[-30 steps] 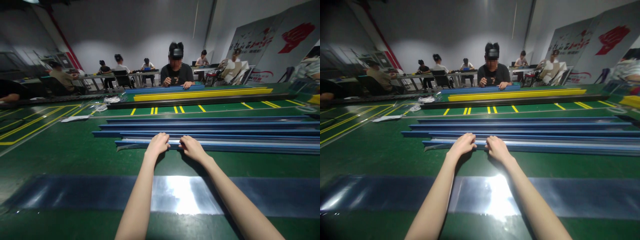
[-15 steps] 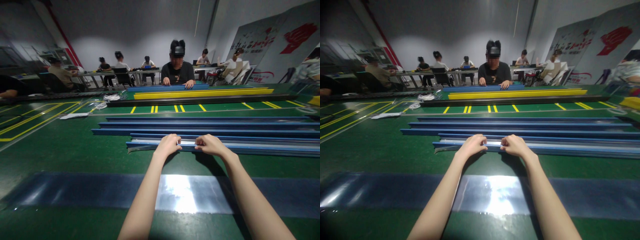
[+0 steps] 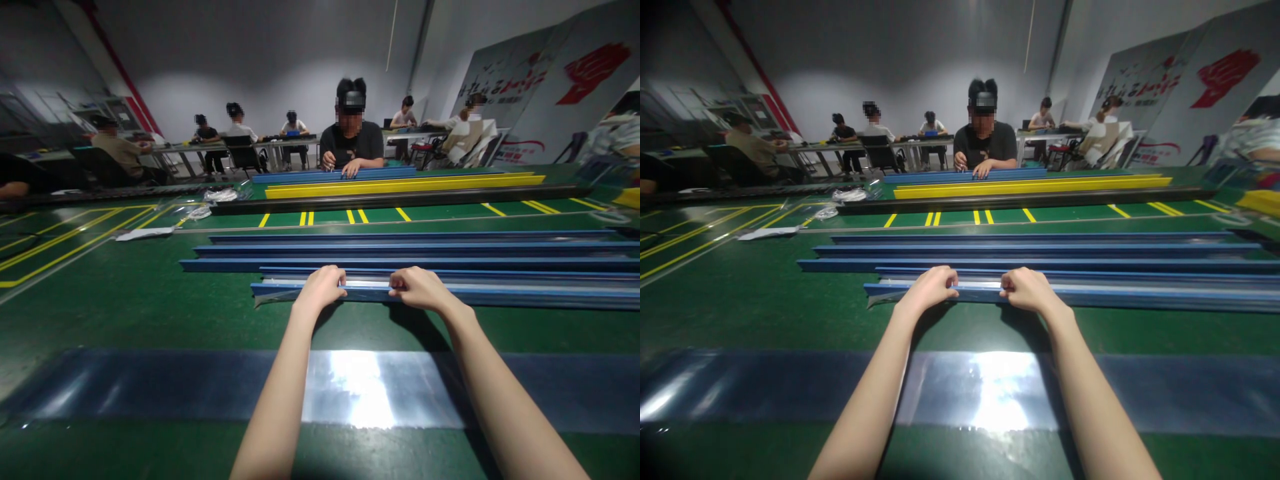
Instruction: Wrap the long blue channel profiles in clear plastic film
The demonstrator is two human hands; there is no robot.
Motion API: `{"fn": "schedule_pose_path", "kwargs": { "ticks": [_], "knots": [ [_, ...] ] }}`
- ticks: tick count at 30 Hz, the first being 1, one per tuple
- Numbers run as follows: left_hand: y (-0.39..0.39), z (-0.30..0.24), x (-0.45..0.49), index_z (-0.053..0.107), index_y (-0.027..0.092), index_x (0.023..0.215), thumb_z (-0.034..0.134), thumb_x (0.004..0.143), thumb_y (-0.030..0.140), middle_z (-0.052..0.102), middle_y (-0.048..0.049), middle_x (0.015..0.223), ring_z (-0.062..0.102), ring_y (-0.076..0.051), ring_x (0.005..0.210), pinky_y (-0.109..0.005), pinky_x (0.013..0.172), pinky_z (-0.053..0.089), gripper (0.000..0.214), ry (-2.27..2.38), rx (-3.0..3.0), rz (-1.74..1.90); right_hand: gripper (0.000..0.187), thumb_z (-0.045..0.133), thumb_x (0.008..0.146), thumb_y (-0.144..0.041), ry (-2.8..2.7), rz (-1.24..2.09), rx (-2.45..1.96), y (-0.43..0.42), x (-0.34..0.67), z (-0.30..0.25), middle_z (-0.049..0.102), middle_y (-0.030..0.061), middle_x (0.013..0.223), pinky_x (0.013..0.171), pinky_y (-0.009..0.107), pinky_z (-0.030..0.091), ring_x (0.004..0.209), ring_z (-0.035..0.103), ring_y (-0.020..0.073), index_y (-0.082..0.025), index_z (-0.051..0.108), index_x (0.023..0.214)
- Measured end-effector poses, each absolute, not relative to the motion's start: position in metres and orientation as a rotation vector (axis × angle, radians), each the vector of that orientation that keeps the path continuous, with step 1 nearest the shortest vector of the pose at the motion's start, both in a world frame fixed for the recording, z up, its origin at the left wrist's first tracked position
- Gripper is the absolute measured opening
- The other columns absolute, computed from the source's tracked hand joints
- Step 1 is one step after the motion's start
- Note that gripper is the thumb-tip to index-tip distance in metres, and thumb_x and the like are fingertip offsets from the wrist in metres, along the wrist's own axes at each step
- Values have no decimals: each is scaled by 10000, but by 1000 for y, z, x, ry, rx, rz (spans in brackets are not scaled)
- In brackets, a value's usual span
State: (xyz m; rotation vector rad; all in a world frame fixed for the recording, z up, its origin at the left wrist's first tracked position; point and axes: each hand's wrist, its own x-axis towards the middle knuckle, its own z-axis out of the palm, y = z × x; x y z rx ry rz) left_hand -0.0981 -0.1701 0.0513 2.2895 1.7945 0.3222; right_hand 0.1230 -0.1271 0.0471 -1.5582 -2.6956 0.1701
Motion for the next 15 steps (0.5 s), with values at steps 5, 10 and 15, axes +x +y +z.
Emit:
{"fn": "schedule_pose_path", "kwargs": {
  "ticks": [5, 10, 15],
  "knots": [
    [-167, 50, -99, 614, 204, 735, 669, 652, 258, 602, -6, 807, 553, -159, 779, -223, 629, 388, 113, 1785, 2257, 310, 134, 528, 692, -278, -2690, 174, -1577, -129, 122, 48, 663, 11, 772, 498, 217, 271, 708, 579, 158, -236, 641, 751],
    [-165, 49, -100, 630, 205, 706, 682, 636, 268, 617, -9, 778, 560, -162, 746, -227, 603, 383, 107, 1790, 2247, 333, 146, 516, 685, -268, -2715, 139, -1581, -131, 119, 49, 665, 24, 778, 504, 227, 269, 720, 585, 173, -231, 638, 755],
    [-166, 47, -100, 643, 207, 708, 675, 640, 283, 633, -17, 769, 566, -168, 748, -235, 631, 393, 107, 1808, 2245, 334, 163, 512, 701, -330, -2679, 115, -1557, -132, 117, 47, 663, 30, 775, 515, 243, 276, 711, 585, 186, -226, 629, 745]
  ]
}}
